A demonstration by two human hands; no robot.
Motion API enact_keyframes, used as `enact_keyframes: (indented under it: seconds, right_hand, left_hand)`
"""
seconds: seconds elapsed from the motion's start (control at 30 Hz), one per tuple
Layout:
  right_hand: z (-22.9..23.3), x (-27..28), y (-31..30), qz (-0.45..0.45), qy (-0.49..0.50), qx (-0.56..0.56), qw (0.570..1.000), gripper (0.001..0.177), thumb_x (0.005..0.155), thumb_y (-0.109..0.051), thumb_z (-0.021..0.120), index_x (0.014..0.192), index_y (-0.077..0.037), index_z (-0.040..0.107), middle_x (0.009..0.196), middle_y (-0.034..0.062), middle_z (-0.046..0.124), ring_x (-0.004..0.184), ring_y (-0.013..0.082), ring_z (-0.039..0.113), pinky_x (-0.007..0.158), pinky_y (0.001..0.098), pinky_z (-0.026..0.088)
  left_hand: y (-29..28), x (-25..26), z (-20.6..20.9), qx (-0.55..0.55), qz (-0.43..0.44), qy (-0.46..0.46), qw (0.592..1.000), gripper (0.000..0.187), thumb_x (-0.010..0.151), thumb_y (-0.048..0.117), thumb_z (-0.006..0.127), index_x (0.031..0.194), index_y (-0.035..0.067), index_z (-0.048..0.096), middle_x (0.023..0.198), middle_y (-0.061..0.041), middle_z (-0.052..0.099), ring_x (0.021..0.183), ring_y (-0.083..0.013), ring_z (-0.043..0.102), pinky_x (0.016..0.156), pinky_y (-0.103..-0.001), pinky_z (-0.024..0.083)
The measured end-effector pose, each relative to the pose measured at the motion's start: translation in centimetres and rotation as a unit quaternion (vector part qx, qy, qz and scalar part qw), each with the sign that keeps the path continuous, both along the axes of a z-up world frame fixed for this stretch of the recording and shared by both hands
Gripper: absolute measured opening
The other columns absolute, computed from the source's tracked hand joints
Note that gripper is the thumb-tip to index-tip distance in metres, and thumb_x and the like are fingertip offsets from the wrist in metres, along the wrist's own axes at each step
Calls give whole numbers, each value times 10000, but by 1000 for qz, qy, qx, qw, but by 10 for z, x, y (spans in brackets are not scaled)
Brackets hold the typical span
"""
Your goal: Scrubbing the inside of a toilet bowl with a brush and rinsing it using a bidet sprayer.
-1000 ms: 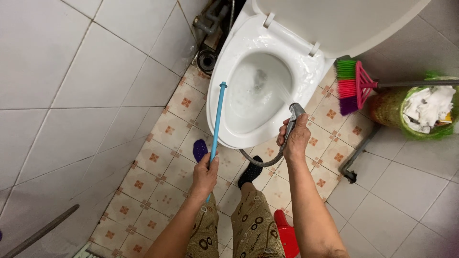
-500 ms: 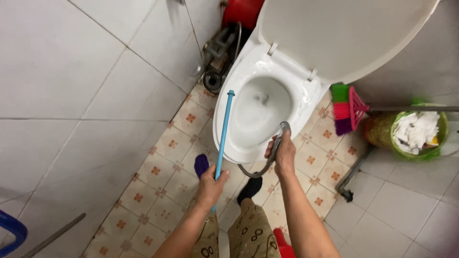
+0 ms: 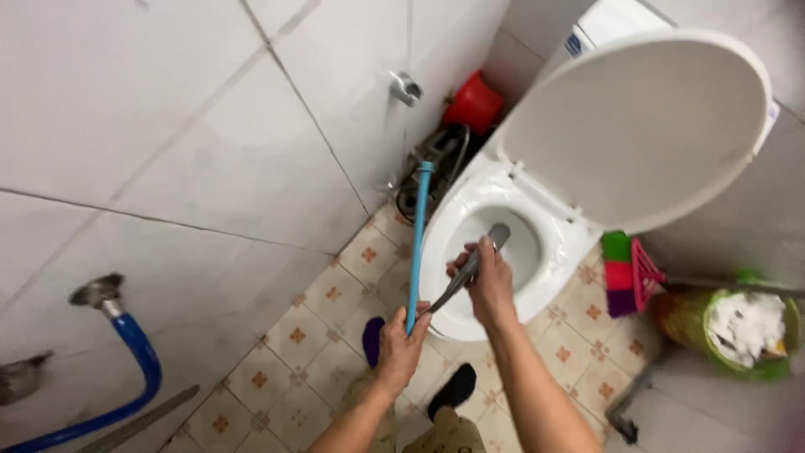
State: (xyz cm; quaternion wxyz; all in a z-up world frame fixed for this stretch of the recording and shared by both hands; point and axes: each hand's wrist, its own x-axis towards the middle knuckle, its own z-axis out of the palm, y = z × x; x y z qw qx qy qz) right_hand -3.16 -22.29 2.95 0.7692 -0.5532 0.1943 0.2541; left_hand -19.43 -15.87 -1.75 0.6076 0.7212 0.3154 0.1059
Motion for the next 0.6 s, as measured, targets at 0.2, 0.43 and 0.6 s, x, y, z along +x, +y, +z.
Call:
enact_keyframes:
  seconds: [0.2, 0.43, 0.6]
  right_hand:
    - [78, 84, 81, 258, -161, -376, 875, 567, 830, -615, 385, 958, -151, 686, 963, 82, 693, 892, 216, 616, 818, 395, 426]
    - [54, 179, 164, 128, -237, -73, 960, 483, 777, -492, 624, 1043, -92, 573, 902, 23, 670, 734, 118, 578, 653, 272, 486]
    - [32, 203, 188, 148, -273, -142, 940, 662, 673, -634, 644, 1101, -132, 587, 991, -10, 716, 1104, 157, 599, 1037, 418, 372]
  left_hand:
    - [34, -36, -11, 66, 26, -6, 997, 152, 890, 233, 629, 912, 91, 679, 645, -18, 575, 550, -151, 491, 494, -330, 419]
    - [42, -76, -25, -39, 39, 137, 989, 195, 837, 333, 645, 799, 142, 647, 694, -30, 747, 566, -132, 641, 516, -306, 473]
    - [55, -88, -21, -130, 21, 189, 973, 249, 845, 348, 631, 837, 102, 664, 783, -71, 774, 792, -157, 769, 653, -294, 557]
